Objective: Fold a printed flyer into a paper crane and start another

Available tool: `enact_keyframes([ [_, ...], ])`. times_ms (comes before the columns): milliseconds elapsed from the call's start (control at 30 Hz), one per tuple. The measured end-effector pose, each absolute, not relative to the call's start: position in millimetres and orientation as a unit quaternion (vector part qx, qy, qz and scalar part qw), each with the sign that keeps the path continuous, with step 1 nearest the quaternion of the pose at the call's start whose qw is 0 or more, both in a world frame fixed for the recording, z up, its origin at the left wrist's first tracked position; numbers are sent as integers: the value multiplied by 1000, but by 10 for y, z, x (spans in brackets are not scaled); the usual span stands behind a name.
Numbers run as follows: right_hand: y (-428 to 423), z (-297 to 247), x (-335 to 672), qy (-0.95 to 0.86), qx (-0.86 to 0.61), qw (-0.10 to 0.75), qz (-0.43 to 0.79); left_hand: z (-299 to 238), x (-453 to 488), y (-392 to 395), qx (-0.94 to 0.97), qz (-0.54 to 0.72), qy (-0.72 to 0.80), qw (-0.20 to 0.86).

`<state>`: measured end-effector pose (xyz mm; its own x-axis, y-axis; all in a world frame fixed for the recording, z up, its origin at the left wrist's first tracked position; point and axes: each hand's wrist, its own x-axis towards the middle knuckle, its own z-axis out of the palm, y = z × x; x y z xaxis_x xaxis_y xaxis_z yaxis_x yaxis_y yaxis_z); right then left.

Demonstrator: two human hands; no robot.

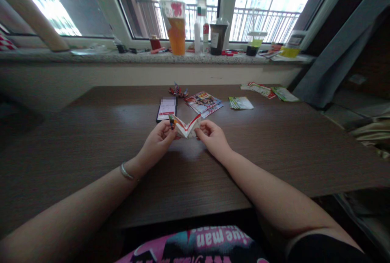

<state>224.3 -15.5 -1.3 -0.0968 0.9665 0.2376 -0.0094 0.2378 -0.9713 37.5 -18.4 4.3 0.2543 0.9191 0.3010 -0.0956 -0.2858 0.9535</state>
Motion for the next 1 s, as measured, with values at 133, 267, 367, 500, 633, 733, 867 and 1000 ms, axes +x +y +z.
enact_keyframes([
  [133,-147,-24,2246,-571,-402,535,476,39,370,-201,611,508,316,518],
  [267,-151,-33,2245,-564,-399,536,485,31,364,-193,605,495,328,530],
  [367,-156,-37,2234,-566,-391,530,496,17,367,-181,590,497,346,534],
  [500,-156,-33,2217,-562,-380,516,523,16,384,-184,584,491,356,540],
  [633,-148,-35,2215,-545,-391,513,535,32,404,-197,576,490,335,562],
  [733,-146,-48,2218,-546,-394,512,533,41,410,-203,566,490,330,575],
  [867,-146,-70,2218,-559,-388,504,532,39,408,-200,557,484,338,585],
  [1000,-151,-69,2212,-563,-385,493,540,31,410,-188,555,499,342,571],
])
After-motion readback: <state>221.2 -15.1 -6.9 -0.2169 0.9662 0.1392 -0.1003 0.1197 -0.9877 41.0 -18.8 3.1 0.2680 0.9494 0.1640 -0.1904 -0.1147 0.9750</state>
